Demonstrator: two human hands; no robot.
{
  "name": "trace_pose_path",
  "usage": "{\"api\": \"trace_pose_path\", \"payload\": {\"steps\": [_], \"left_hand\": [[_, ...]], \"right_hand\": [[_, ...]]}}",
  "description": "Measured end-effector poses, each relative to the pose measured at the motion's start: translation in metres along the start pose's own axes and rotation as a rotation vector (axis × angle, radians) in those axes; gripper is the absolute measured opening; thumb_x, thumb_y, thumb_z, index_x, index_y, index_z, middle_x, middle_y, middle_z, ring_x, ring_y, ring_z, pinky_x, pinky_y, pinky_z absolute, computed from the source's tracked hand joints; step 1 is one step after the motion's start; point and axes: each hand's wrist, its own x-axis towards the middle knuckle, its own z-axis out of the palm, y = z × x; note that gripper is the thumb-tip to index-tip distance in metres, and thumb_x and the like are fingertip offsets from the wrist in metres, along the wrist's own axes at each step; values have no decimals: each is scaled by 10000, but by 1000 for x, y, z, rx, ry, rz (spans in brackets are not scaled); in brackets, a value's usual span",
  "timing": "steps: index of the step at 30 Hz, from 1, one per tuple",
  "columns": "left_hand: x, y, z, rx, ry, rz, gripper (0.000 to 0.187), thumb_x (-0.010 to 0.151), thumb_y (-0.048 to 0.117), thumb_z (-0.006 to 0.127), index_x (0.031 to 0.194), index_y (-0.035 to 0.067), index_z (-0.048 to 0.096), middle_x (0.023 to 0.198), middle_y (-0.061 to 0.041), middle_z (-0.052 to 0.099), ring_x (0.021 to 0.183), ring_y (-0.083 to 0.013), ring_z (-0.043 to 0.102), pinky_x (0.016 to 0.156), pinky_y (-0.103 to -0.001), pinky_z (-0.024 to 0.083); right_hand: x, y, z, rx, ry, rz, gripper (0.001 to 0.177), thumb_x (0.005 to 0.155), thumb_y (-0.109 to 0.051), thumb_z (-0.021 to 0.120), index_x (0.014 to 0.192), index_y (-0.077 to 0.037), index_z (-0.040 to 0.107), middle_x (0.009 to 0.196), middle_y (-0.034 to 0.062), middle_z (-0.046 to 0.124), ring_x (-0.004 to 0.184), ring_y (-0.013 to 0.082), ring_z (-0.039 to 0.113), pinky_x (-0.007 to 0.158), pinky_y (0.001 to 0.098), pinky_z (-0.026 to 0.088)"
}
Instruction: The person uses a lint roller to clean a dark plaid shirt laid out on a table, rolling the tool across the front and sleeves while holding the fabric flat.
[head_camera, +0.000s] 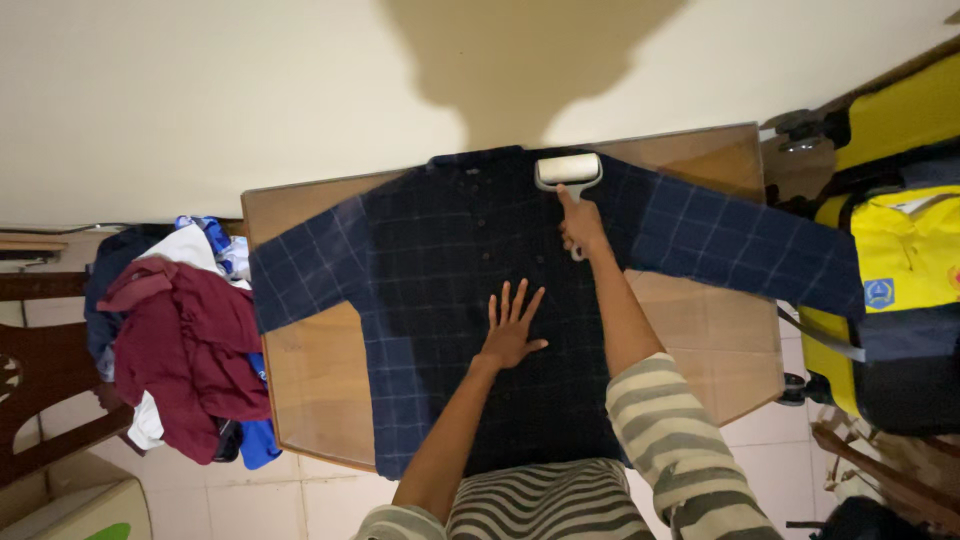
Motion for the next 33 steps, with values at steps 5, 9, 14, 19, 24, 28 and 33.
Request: {"api": "trace_pose_path", "payload": {"steps": [5,9,14,19,24,28,33], "left_hand": [[0,-1,0,-8,8,0,1072,895,510,724,1656,288,1,1725,-88,-172,1562,-373,-218,1238,-623,-96],[1,-1,1,3,2,-7,1087,880,505,732,1657,295,0,1727,-83,-155,1566,-371,-205,1241,-616,-94],[-6,-4,5,-36,83,58,1073,892,468,753,1654,272,24,1721,-102,-144,1564,-386,-182,1233,-628,-74],[-18,-1,-1,-93,214,96,994,846,419,779,1629,259,187,1723,-80,-8,1583,-362,-73,1258,-596,-25],[-45,-5,4,-251,604,152,578,969,192,678,1516,181,490,1652,-121,328,1554,-389,214,1250,-540,203],[-89,-20,22,-227,667,63,486,985,136,634,1460,183,544,1604,-119,398,1528,-371,286,1221,-524,262],[-157,-42,64,-161,666,-45,485,1020,187,569,1500,167,496,1604,-136,363,1530,-373,258,1235,-542,226]], "right_hand": [[-3,-7,-12,209,-107,-25,583,958,-650,582,807,-89,528,536,26,443,387,145,432,367,323,380],[-28,-7,-35,699,-273,14,546,994,-651,579,733,-213,383,563,-65,318,420,69,290,379,250,265],[-87,10,-58,686,-136,-66,485,1010,-612,530,744,-223,418,544,-55,316,408,76,302,383,264,277],[-167,72,-50,637,-101,-154,483,1042,-562,507,727,-212,396,526,-45,342,389,92,324,366,275,283],[-233,160,-23,418,-54,1,534,1027,-587,496,696,-180,393,498,-27,356,373,108,358,345,282,297],[-264,218,-17,200,111,-20,412,984,-531,530,828,-154,590,563,5,457,456,138,463,417,303,404],[-293,260,-32,-21,260,-218,546,1065,-497,491,931,4,661,738,116,602,720,247,597,697,389,499]]}}
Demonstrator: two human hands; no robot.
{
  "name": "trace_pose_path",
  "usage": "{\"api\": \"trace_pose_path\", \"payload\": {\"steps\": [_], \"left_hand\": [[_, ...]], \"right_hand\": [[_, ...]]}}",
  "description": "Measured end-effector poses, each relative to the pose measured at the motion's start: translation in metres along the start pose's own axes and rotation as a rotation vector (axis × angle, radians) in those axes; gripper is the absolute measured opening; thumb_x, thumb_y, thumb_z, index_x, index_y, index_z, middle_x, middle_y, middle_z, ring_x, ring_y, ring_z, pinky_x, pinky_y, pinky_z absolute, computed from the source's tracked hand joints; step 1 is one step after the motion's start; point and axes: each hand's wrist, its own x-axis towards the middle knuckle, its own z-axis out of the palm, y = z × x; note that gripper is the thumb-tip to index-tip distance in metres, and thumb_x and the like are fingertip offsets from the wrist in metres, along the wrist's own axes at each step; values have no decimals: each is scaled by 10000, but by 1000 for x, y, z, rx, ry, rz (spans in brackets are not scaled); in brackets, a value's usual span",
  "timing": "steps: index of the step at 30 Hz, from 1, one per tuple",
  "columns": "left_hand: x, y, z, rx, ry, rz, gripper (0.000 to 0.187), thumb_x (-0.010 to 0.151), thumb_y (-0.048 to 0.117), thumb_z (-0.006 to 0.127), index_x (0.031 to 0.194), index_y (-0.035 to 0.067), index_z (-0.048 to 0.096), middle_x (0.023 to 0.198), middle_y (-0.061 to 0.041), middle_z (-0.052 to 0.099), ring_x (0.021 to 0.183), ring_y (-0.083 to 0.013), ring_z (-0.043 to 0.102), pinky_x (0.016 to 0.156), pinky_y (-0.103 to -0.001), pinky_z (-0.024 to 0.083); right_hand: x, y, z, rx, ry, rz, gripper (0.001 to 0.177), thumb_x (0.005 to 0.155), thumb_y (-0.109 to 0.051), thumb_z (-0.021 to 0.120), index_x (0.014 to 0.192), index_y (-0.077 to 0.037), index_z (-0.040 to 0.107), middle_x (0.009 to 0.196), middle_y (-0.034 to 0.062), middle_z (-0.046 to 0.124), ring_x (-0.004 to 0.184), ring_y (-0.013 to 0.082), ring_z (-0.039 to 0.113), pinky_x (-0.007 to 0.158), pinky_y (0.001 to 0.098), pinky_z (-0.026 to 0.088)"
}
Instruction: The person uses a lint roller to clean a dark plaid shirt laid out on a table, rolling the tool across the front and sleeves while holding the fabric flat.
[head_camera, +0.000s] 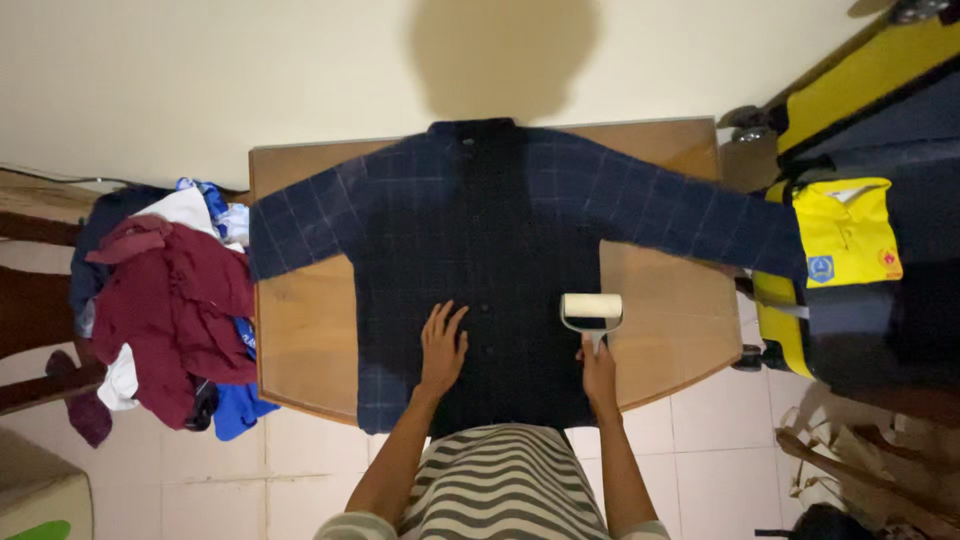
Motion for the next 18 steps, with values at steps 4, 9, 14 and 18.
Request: {"api": "trace_pose_path", "payload": {"steps": [4,9,14,18], "left_hand": [[-56,-12,4,187,30,-54,542,1019,295,547,1538,192,431,1639,-134,296,1523,-398,203,1214,-571,181],[-106,-29,7,335,35,-231,630,1016,403,501,1601,271,306,1685,-102,192,1544,-421,126,1213,-635,100],[-146,-44,6,252,80,-240,629,1043,406,492,1621,267,283,1703,-136,150,1543,-470,84,1206,-661,84],[-166,-59,5,168,49,-296,662,1009,402,491,1624,287,273,1716,-139,126,1566,-458,60,1239,-620,90]], "right_hand": [[-21,9,-17,-169,153,-214,564,1113,-445,491,1155,102,622,1099,294,621,1024,420,585,908,492,448],[-63,18,-27,-59,164,-164,572,1080,-447,464,1189,98,600,1131,295,635,1045,420,607,935,485,454],[-93,34,-34,-105,168,-91,557,1056,-434,517,1203,97,598,1141,275,657,1043,387,627,920,462,471],[-118,39,-27,213,-25,19,529,1046,-459,496,1124,48,626,1027,182,715,839,245,714,739,376,584]]}}
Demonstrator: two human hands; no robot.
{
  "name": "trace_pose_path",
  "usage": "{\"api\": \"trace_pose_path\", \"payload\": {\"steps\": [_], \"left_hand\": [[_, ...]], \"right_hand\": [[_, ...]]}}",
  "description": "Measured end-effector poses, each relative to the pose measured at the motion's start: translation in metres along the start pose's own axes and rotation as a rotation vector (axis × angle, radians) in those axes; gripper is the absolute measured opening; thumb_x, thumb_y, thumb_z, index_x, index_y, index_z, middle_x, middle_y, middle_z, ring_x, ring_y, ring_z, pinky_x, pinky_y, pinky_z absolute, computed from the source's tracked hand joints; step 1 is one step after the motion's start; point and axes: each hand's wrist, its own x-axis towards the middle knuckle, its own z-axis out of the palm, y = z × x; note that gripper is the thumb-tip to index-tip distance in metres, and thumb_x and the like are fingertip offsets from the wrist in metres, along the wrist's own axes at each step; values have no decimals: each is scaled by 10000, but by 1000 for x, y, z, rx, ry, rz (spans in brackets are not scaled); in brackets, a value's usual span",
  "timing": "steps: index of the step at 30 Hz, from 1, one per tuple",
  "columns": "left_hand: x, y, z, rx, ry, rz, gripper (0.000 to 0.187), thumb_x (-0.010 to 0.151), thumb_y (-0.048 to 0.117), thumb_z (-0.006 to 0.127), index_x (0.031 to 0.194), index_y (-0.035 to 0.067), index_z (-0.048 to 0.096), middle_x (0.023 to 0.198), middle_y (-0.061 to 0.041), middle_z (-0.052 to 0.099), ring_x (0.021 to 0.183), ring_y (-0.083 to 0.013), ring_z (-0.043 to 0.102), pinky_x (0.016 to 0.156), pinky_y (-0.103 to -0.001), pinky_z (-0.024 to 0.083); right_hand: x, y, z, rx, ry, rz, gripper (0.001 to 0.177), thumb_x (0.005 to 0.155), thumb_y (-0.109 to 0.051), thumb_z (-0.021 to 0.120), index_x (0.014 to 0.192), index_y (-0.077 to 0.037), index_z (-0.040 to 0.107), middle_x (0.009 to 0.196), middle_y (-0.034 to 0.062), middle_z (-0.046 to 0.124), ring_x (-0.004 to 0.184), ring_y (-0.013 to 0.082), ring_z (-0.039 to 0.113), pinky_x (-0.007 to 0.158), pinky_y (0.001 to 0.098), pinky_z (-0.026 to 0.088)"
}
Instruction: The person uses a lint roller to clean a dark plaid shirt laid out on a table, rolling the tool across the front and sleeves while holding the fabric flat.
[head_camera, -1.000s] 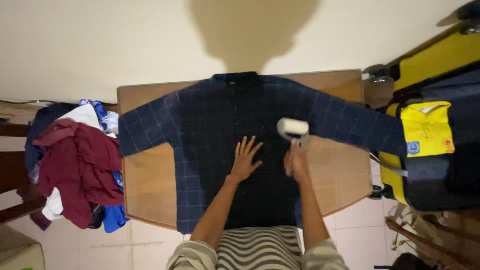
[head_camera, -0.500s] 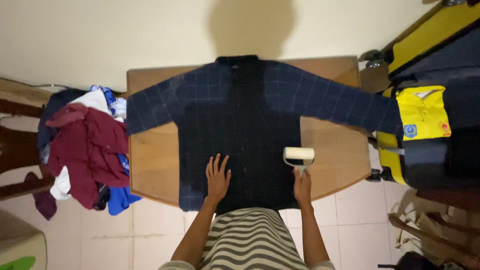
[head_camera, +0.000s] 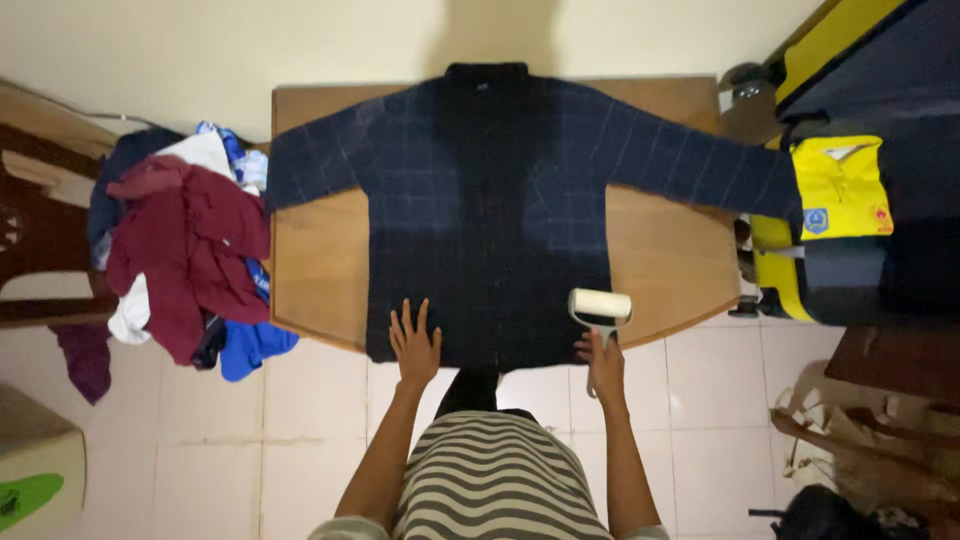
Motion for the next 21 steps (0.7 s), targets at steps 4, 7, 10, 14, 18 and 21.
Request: {"api": "trace_pose_path", "payload": {"steps": [4,7,10,14,18,21], "left_hand": [[-9,-19,13,18,25,88,732,1022,469,505,1653,240,212,1725,-164,76,1563,-477,14,1222,-657,48],[-3,-25,18,40,-60,90,884,977,609,562,1657,245,130,1729,-149,-6,1562,-467,-74,1209,-670,-26],[-3,-25,17,28,-138,62,1106,865,729,628,1661,234,42,1720,-164,-108,1546,-465,-170,1189,-675,-105],[-3,-19,5,-4,-246,37,1349,718,774,745,1654,232,-61,1702,-175,-214,1528,-459,-262,1176,-677,-158],[1,-13,-4,14,-353,4,1439,679,727,817,1646,238,-130,1682,-177,-280,1507,-459,-314,1172,-668,-181],[1,-11,-10,-5,-367,-6,1457,662,686,848,1646,242,-130,1683,-171,-290,1512,-450,-321,1177,-659,-183]], "right_hand": [[-39,-11,20,62,-130,134,557,1075,-486,468,918,34,594,648,134,559,459,178,526,422,359,538],[-71,-19,35,-102,-241,178,502,1029,-477,472,847,-18,561,573,77,546,390,158,515,360,331,452],[-105,-15,52,-93,-360,208,517,1060,-447,505,867,30,554,576,92,527,396,157,517,361,318,445],[-148,-30,75,-54,-366,363,389,1034,-416,561,1034,-29,524,622,35,498,414,120,443,364,296,372],[-170,-47,92,-77,-441,325,379,1018,-386,553,1170,-45,484,609,55,537,406,124,456,350,305,368],[-165,-53,103,-96,-464,305,384,1009,-364,548,1192,-32,488,603,58,537,405,124,466,350,302,390]]}}
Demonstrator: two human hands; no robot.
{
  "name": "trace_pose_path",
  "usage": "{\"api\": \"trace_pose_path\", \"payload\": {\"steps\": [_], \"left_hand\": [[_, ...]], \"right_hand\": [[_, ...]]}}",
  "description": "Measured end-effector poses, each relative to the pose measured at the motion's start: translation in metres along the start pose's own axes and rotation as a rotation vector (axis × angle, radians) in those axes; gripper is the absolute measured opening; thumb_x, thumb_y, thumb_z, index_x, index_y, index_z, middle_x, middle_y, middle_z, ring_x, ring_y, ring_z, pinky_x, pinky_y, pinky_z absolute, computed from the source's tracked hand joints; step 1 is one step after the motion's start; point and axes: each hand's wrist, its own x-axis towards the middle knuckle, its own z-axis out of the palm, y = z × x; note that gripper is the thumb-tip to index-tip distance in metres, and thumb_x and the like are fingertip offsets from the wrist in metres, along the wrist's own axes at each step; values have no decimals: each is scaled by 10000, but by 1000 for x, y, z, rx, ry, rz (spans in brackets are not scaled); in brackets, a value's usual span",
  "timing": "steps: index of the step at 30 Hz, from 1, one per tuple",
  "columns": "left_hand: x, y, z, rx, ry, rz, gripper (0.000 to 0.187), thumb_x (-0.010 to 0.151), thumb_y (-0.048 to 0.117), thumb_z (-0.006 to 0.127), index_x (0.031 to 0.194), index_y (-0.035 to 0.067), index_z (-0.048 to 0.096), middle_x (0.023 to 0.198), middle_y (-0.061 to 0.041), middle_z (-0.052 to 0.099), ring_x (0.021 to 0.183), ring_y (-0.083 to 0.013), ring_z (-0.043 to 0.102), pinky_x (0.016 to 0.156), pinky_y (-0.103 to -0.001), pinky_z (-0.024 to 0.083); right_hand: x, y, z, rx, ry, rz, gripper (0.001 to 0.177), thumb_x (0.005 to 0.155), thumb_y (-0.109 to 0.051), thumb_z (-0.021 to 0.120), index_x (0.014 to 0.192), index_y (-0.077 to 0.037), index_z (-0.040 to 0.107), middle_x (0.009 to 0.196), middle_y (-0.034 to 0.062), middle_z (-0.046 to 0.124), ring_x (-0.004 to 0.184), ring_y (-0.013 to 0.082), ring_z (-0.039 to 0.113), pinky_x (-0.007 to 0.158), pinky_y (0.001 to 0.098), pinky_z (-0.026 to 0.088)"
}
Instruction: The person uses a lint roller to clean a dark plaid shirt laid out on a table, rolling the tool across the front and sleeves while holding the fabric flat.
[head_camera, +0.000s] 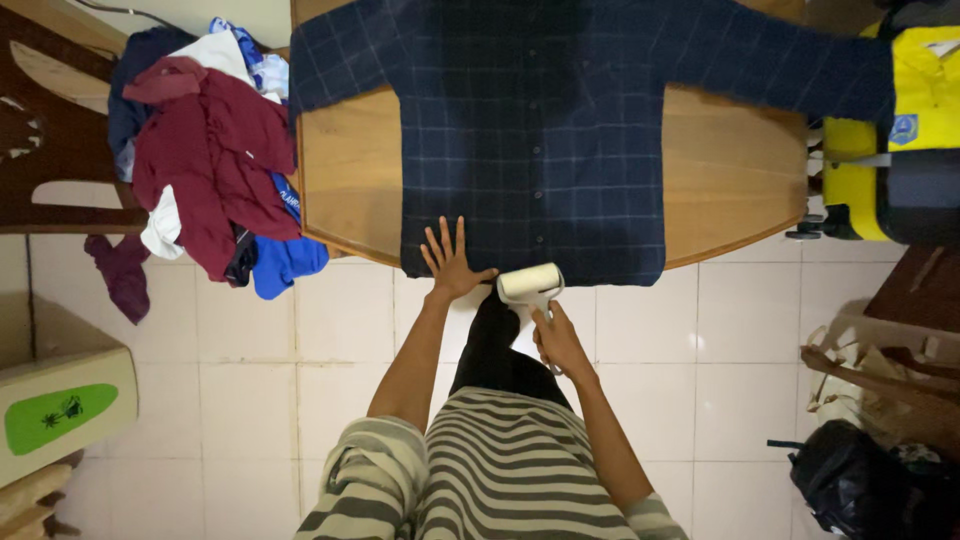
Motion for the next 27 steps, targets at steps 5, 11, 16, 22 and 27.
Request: {"api": "trace_pose_path", "payload": {"steps": [5,11,16,22,27], "left_hand": [[-4,1,-5,2,33,14,1413,666,656,867,1647,258,-69,1701,-132,-228,1529,-431,-269,1198,-654,-136],[-3,-6,-3,65,149,21,1237,706,567,874,1656,299,127,1743,-96,-23,1586,-395,-96,1229,-656,2],[-4,7,-23,129,152,142,1234,697,480,911,1652,288,154,1723,-122,-16,1571,-426,-117,1227,-687,-39],[-16,17,-49,112,23,100,1291,639,532,910,1629,277,121,1721,-107,-34,1548,-426,-155,1220,-664,-84],[-23,-18,-36,64,136,145,1261,667,643,844,1636,228,151,1718,-112,-14,1559,-424,-148,1232,-642,-93]], "right_hand": [[10,-8,7,-18,34,47,406,990,-355,549,1284,-92,451,593,58,524,400,129,458,346,314,391],[11,8,1,16,3,-31,380,998,-364,562,1204,-55,480,603,46,525,411,115,464,350,295,387],[15,8,6,14,1,30,393,1026,-384,581,1075,-4,495,605,38,499,413,117,450,348,298,385],[13,-7,29,32,39,76,417,994,-381,585,1185,-24,484,589,33,480,396,120,429,337,308,372],[12,-14,44,-46,62,66,532,1009,-416,573,1262,41,469,587,57,515,385,137,463,343,313,395]]}}
